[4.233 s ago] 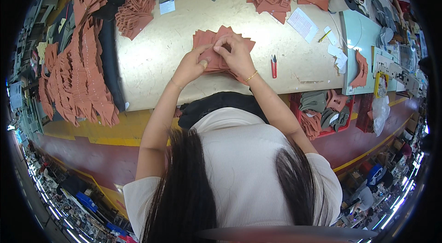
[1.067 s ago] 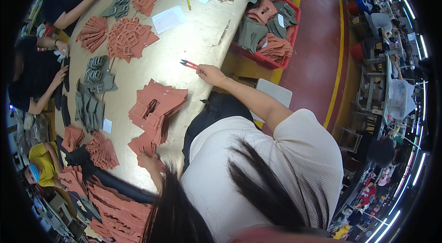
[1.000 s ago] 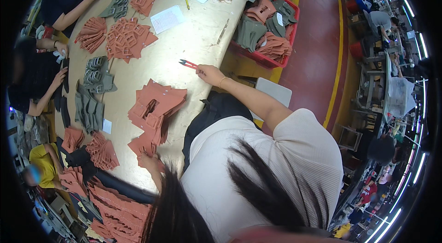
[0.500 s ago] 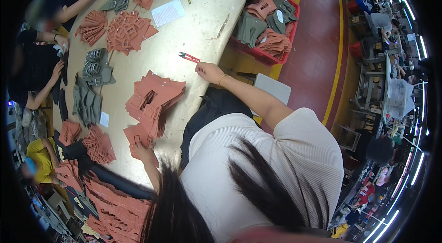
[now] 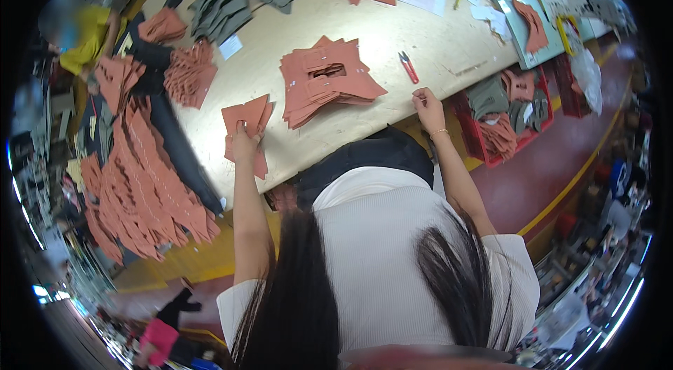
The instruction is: The person walks to a workbench in a factory and sorts reddish-brown fabric pieces with buckles. They pick up stacks, separate individual pieces, and arrange them into neat piles on the table.
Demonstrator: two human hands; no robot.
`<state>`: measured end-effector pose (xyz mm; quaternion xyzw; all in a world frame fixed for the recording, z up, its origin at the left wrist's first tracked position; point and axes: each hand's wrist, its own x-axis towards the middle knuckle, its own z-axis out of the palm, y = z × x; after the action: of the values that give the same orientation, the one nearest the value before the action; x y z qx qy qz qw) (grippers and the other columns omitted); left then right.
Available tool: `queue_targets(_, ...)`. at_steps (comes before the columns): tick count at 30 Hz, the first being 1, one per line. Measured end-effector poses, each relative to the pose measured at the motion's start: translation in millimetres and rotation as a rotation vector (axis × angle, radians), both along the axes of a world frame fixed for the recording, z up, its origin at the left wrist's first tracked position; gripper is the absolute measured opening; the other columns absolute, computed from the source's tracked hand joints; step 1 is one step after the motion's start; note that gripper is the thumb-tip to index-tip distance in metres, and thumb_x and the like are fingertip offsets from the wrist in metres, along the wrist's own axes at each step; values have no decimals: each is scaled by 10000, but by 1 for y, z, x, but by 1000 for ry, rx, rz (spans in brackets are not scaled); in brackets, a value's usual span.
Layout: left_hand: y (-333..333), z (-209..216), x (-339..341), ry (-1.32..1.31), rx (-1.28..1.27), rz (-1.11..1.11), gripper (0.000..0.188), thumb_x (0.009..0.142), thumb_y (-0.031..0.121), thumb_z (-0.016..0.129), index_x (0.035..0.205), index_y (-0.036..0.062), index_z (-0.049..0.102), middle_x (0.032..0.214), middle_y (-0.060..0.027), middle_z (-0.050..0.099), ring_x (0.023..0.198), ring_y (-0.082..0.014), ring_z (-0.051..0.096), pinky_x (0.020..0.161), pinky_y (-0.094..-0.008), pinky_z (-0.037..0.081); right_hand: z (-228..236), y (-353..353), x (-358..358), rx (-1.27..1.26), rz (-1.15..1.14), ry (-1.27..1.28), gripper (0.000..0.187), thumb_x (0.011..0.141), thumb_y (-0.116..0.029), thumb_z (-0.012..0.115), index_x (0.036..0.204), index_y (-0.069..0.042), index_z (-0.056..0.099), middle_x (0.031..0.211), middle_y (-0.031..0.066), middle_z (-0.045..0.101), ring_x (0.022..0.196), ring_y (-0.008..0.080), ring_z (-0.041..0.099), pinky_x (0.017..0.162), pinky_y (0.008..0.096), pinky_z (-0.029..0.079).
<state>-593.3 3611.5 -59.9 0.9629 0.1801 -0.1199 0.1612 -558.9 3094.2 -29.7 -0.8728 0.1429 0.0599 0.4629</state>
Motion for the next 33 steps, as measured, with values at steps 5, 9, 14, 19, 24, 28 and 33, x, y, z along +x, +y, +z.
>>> queue_targets(5, -11, 20, -20, -12, -4, 117, 675, 745, 280, 743, 1300, 27, 452, 1232, -212, 544, 1162, -381, 492, 983, -445, 403, 20, 29, 33, 119, 95, -67, 130, 866, -83, 601, 972, -9, 614, 836, 94, 658, 693, 173, 618, 651, 283, 485)
queue_targets(9, -40, 35, -18, -253, 145, 41, 538, 795, 222, 693, 1250, 5, 506, 1186, -225, 562, 1093, -390, 525, 953, -462, 405, 46, 75, 55, 102, 341, -323, 133, 855, -85, 609, 964, -10, 621, 889, 122, 645, 755, 222, 619, 684, 309, 491)
queue_targets(14, -81, 56, 10, -389, -248, 64, 381, 842, 197, 651, 1151, -22, 607, 1110, -202, 587, 968, -344, 576, 867, -427, 446, 80, 135, 60, -191, 691, -596, 240, 802, -198, 680, 996, -62, 641, 922, 84, 585, 908, 281, 553, 808, 374, 443)
queue_targets(19, -111, 72, 30, -249, -717, 233, 386, 900, 232, 606, 1203, -8, 599, 1088, -148, 595, 952, -234, 572, 845, -328, 451, 93, 172, 59, -347, 685, -526, 413, 771, -292, 700, 1125, -106, 594, 1085, 59, 547, 1035, 259, 504, 858, 405, 412)
queue_targets(24, -124, 78, 38, -75, -894, 273, 404, 936, 308, 563, 1224, 27, 604, 1083, -77, 611, 956, -151, 561, 808, -286, 447, 93, 184, 57, -456, 673, -471, 506, 760, -333, 691, 1190, -98, 564, 1106, 62, 542, 1037, 253, 503, 859, 417, 405)
queue_targets(28, -124, 92, 41, -1, -903, 322, 438, 930, 307, 578, 1242, 0, 583, 1101, -100, 620, 1034, -178, 558, 899, -289, 418, 91, 193, 53, -575, 668, -471, 436, 781, -276, 640, 1169, -90, 566, 1085, 77, 533, 989, 246, 508, 840, 412, 408)
queue_targets(33, -125, 106, 43, 3, -868, 358, 418, 931, 284, 582, 1217, -21, 586, 1062, -82, 635, 978, -160, 575, 859, -277, 442, 90, 195, 55, -566, 691, -521, 326, 782, -212, 592, 1080, -81, 574, 1037, 78, 523, 929, 239, 511, 788, 395, 424)
